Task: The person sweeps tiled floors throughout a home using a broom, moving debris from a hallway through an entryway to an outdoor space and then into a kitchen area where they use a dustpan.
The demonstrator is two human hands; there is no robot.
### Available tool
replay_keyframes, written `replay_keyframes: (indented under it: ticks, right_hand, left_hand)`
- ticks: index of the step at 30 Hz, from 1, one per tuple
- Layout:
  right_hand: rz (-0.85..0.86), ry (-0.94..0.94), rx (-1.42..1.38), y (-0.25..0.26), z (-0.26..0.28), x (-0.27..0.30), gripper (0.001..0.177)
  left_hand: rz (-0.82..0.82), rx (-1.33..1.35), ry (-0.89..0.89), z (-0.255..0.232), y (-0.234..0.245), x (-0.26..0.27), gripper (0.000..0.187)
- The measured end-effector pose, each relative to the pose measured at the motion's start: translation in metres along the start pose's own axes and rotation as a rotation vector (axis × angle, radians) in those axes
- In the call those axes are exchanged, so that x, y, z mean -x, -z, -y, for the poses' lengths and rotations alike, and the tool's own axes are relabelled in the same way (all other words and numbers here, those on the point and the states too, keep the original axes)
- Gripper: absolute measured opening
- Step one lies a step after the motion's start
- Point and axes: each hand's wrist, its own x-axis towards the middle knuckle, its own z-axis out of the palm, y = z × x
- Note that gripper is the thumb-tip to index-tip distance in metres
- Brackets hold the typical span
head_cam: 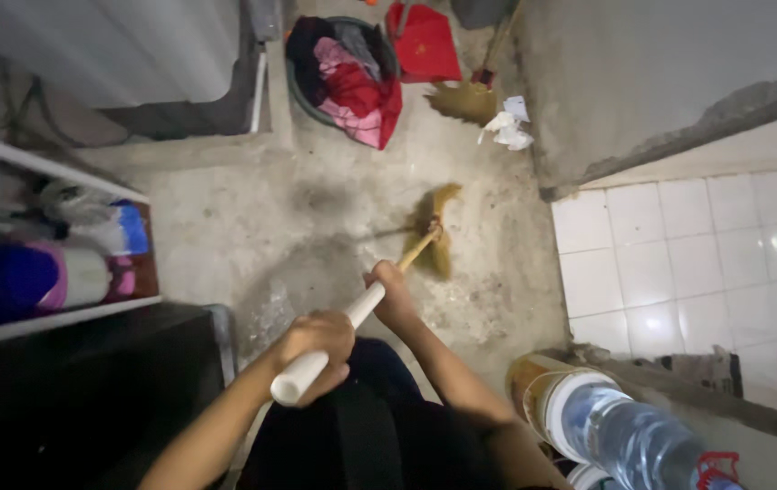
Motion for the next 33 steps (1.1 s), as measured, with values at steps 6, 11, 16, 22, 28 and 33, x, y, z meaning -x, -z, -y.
replay_keyframes:
  ticks: [6,11,16,22,28,33]
  right_hand:
    - [-0.065,0.282,-0.045,0.040,0.100,-0.046,0.019]
    - [0.052,0.363,-0.119,0.046,0.070,-0.087,0.024]
    - [0.401,-0.138,-0.724,0.069,-0.050,-0.138,0.029]
    - [0.049,0.405,0.075,0.164,-0.158,-0.207,0.010]
    - [-0.234,0.204,0.199,0.273,-0.149,-0.252,0.018]
    - [-0.727,0.250,0.104,0.423,-0.148,-0.293,0.014]
  left_hand:
    - [0.199,-0.016,-0.274,-0.060,0.015,-0.057,0.026]
    - [0.286,-0.174,-0.270,-0.045,0.000,-0.109,0.033]
    - [0.271,-0.263,-0.152,0.036,-0.019,-0.190,0.027]
    - [0.198,-0.152,0.062,0.124,-0.022,-0.267,0.019]
    - [0.006,-0.038,-0.178,0.132,-0.021,-0.377,0.045]
    - [-0.034,-0.021,-0.230,0.224,-0.014,-0.481,0.061]
